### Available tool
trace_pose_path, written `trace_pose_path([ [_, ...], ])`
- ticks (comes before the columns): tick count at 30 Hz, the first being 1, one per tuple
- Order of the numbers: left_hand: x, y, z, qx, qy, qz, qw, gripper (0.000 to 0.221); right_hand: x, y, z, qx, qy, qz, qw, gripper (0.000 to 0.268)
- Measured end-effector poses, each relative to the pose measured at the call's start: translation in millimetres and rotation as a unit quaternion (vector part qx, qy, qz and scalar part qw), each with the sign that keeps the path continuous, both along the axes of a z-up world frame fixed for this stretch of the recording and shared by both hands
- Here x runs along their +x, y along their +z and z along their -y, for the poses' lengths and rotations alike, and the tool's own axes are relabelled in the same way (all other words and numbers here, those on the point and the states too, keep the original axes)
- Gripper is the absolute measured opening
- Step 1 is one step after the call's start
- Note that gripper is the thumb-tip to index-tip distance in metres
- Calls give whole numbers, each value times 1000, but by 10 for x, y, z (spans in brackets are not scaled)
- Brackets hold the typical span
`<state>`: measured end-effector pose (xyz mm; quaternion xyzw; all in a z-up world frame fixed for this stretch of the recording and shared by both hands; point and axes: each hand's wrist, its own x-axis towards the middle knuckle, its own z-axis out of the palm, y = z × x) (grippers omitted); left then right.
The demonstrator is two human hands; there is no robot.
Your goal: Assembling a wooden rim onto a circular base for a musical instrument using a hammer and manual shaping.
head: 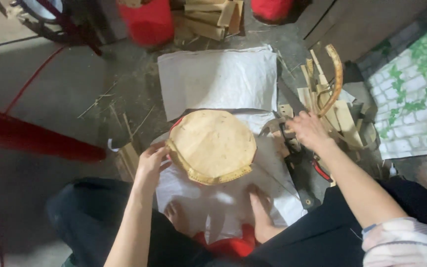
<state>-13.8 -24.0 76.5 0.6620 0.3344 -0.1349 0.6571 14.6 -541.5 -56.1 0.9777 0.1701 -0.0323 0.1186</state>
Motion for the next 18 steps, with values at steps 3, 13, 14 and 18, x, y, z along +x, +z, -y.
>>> trace_pose_path([
  [3, -30, -199, -22, 0, 21, 5, 1000, 51, -107, 175, -58, -133, -112, -171, 970, 72],
  [13, -27, -561, -34, 5, 65, 6, 998, 44, -773, -1826, 47, 139, -437, -270, 847, 39],
  [14, -21, -641, -49, 4, 72, 11, 997, 44, -862, -2073, 59, 144, -464, -253, 836, 48],
  [18, -37, -800, -69, 6, 100, 18, 995, 40, -1013, -2470, 239, 115, -469, -194, 854, 59],
])
